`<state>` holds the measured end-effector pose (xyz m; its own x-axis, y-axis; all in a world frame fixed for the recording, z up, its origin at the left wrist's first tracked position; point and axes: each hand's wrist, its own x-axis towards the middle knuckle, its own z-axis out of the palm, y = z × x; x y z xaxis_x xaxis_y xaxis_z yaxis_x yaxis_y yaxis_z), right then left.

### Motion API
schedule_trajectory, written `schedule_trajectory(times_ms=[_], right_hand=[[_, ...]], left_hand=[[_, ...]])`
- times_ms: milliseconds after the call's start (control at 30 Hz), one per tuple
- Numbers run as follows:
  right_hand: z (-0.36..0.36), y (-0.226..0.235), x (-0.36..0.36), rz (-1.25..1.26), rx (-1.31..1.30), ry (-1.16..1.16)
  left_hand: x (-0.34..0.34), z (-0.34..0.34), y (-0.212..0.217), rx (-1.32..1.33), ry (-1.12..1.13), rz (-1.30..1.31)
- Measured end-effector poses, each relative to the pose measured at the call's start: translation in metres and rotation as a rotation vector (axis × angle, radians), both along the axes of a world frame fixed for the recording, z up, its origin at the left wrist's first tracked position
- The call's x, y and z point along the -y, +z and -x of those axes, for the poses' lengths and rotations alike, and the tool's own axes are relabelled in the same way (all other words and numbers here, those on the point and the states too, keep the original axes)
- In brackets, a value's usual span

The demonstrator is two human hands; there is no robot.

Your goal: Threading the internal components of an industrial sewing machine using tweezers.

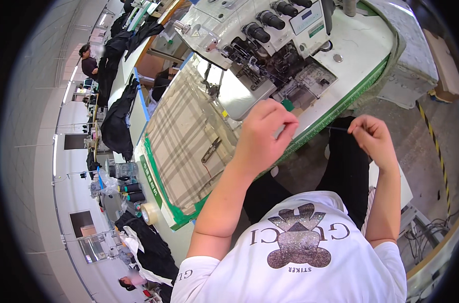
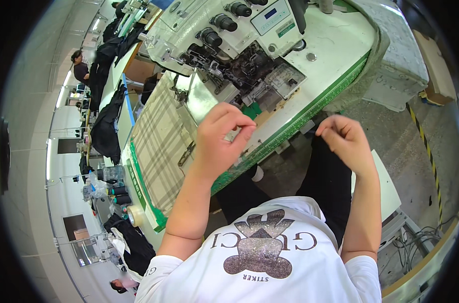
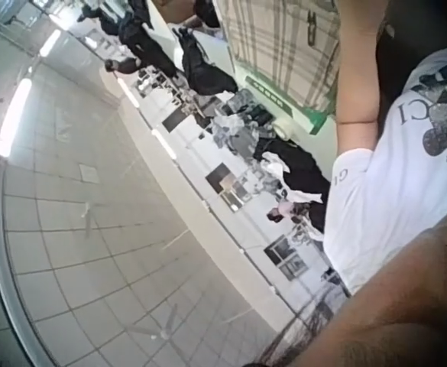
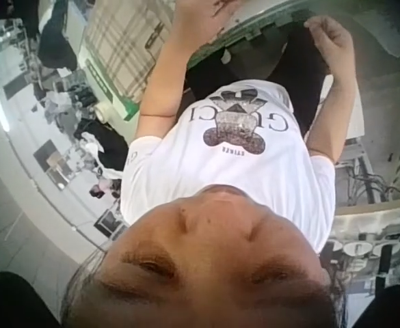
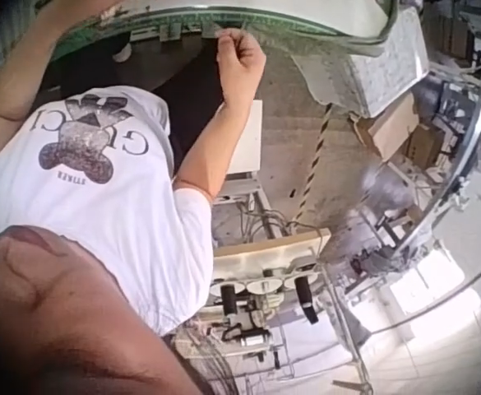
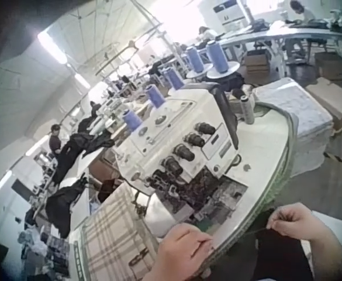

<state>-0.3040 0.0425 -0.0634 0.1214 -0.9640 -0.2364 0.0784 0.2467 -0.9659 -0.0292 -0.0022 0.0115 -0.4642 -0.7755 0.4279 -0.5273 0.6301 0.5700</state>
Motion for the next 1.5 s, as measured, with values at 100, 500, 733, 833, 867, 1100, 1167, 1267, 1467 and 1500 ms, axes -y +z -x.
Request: schedule_trajectory(times_ms=[100,500,733,833,867,1100,1167,1267,1467,1500], right_hand=[[0.032,-0.061,0.007,0.229,-0.459,-0.449],[-0.182,-0.054,-0.036,0.781,-0.5,0.275],[-0.348,-0.027,0.029,0.903,-0.649,0.567],[-0.372,-0.034,0.037,0.778,-0.788,0.612],[-0.375,-0.032,0.03,0.748,-0.812,0.599],[-0.316,-0.041,-0.009,0.784,-0.878,0.476],[-0.294,-0.049,-0.02,0.883,-0.815,0.335],[-0.231,-0.028,-0.037,0.821,-0.407,0.322],[-0.108,-0.048,-0.08,-0.353,0.21,0.358],[-0.1,-0.061,-0.089,-0.393,0.337,0.238]], left_hand=[[0.0,-0.004,0.002,0.0,0.078,-0.026],[-0.035,0.007,-0.014,-0.358,0.152,-0.238],[-0.043,0.023,-0.007,-0.202,0.058,-0.075],[-0.038,0.027,-0.005,-0.162,0.096,-0.043],[-0.039,0.022,-0.002,-0.153,0.096,-0.032],[-0.031,0.016,0.009,-0.094,0.115,-0.027],[-0.029,0.018,0.012,-0.11,0.129,-0.072],[-0.026,0.012,0.024,-0.062,0.156,-0.096],[-0.016,0.003,0.03,0.031,0.26,-0.149],[-0.016,-0.001,0.028,0.043,0.265,-0.152]])
